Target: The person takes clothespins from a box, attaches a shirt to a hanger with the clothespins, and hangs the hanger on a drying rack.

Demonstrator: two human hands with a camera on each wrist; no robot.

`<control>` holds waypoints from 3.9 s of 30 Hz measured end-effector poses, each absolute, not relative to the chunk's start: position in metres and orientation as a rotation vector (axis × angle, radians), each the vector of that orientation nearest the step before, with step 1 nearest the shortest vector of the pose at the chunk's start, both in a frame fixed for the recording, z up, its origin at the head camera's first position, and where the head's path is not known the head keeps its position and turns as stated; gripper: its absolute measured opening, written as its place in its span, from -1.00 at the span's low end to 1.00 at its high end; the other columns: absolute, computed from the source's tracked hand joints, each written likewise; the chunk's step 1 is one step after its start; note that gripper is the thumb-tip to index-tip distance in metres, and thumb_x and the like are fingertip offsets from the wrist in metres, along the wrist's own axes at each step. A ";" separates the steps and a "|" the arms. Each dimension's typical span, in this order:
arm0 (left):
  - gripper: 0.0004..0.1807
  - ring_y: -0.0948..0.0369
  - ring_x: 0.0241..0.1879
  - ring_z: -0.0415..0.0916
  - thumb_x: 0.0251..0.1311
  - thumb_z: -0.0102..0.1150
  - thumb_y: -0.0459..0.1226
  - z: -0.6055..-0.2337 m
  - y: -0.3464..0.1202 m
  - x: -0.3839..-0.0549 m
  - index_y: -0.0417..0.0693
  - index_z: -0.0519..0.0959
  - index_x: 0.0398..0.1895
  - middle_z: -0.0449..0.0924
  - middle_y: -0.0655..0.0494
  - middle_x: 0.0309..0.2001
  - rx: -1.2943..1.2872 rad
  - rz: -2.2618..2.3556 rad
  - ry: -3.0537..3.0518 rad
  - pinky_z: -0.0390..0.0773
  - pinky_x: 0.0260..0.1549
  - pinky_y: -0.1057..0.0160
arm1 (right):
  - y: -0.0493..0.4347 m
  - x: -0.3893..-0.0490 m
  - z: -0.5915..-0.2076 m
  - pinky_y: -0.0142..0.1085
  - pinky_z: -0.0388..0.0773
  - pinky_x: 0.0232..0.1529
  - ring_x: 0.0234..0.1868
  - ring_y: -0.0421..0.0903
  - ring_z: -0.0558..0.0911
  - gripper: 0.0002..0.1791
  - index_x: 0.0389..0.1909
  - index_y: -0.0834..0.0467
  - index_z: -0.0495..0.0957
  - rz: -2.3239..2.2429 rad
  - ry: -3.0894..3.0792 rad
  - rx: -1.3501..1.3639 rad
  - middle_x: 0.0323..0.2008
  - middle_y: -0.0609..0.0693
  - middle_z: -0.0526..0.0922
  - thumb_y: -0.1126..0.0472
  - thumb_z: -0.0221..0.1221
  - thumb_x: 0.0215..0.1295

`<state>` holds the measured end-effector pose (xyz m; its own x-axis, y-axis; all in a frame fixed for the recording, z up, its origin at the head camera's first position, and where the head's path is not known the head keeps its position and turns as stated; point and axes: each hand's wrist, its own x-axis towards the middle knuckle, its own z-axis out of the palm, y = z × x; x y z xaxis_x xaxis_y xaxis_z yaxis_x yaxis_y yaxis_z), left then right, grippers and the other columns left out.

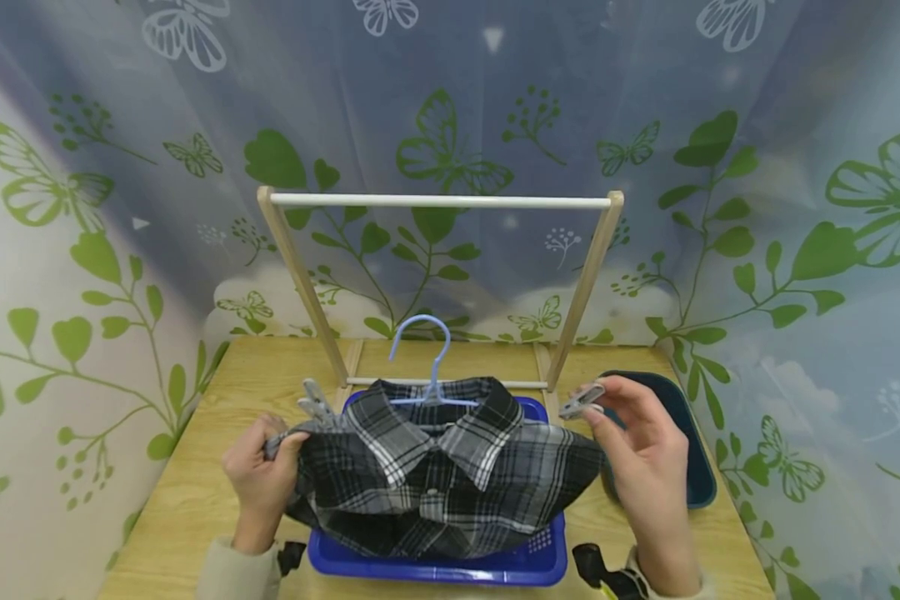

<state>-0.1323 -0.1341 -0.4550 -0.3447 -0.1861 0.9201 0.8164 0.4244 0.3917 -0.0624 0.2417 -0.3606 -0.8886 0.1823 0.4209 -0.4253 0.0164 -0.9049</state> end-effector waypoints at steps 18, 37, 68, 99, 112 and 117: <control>-0.31 0.35 -0.69 0.00 0.28 0.26 -0.03 -0.453 -0.133 -0.133 -0.18 0.08 -0.77 0.08 0.15 -0.71 -0.591 -1.189 -1.566 0.07 -0.69 0.40 | 0.238 -0.069 -0.378 -0.34 0.58 -0.07 -0.01 0.01 0.67 -0.70 0.08 0.64 0.29 2.036 -1.742 0.540 -0.07 0.23 0.63 0.72 -0.10 0.33; -0.32 0.35 -0.70 0.02 0.28 0.26 -0.04 -0.451 -0.134 -0.133 -0.18 0.11 -0.77 0.10 0.15 -0.72 -0.587 -1.199 -1.569 0.12 -0.68 0.40 | 0.230 -0.069 -0.381 -0.35 0.60 -0.13 -0.10 -0.03 0.69 -0.73 0.01 0.64 0.35 2.007 -1.764 0.459 -0.15 0.19 0.68 0.72 -0.02 0.29; -0.32 0.33 -0.69 0.04 0.28 0.26 -0.04 -0.446 -0.132 -0.132 -0.20 0.11 -0.77 0.10 0.13 -0.71 -0.600 -1.218 -1.553 0.13 -0.67 0.39 | 0.226 -0.071 -0.378 -0.37 0.59 -0.13 -0.10 -0.03 0.69 -0.72 -0.02 0.69 0.34 1.947 -1.730 0.532 -0.15 0.22 0.67 0.74 0.02 0.24; -0.30 0.32 -0.71 0.06 0.27 0.27 -0.03 -0.447 -0.132 -0.133 -0.21 0.11 -0.78 0.12 0.12 -0.72 -0.587 -1.226 -1.548 0.17 -0.67 0.38 | 0.226 -0.075 -0.378 -0.42 0.56 -0.07 -0.05 -0.06 0.64 -0.72 -0.01 0.63 0.41 1.750 -1.812 0.606 -0.12 0.21 0.63 0.71 0.06 0.24; -0.31 0.30 -0.71 0.09 0.27 0.27 -0.04 -0.440 -0.130 -0.130 -0.23 0.12 -0.78 0.13 0.10 -0.73 -0.594 -1.230 -1.540 0.20 -0.66 0.36 | 0.222 -0.078 -0.379 -0.43 0.56 -0.13 -0.08 -0.06 0.63 -0.77 -0.05 0.64 0.40 1.721 -1.782 0.615 -0.12 0.16 0.62 0.66 0.07 0.29; -0.31 0.30 -0.71 0.08 0.27 0.27 -0.04 -0.440 -0.130 -0.130 -0.23 0.13 -0.78 0.13 0.10 -0.73 -0.586 -1.231 -1.534 0.19 -0.67 0.36 | 0.221 -0.076 -0.376 -0.44 0.57 -0.18 -0.05 -0.06 0.64 -0.71 0.00 0.63 0.40 1.739 -1.807 0.603 -0.10 0.17 0.61 0.68 0.09 0.26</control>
<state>-0.1298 -0.1297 -0.4401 -0.3438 -0.2193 0.9131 0.8437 0.3547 0.4029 -0.0759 0.2211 -0.3758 -0.7452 0.0575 0.6644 -0.6617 0.0601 -0.7473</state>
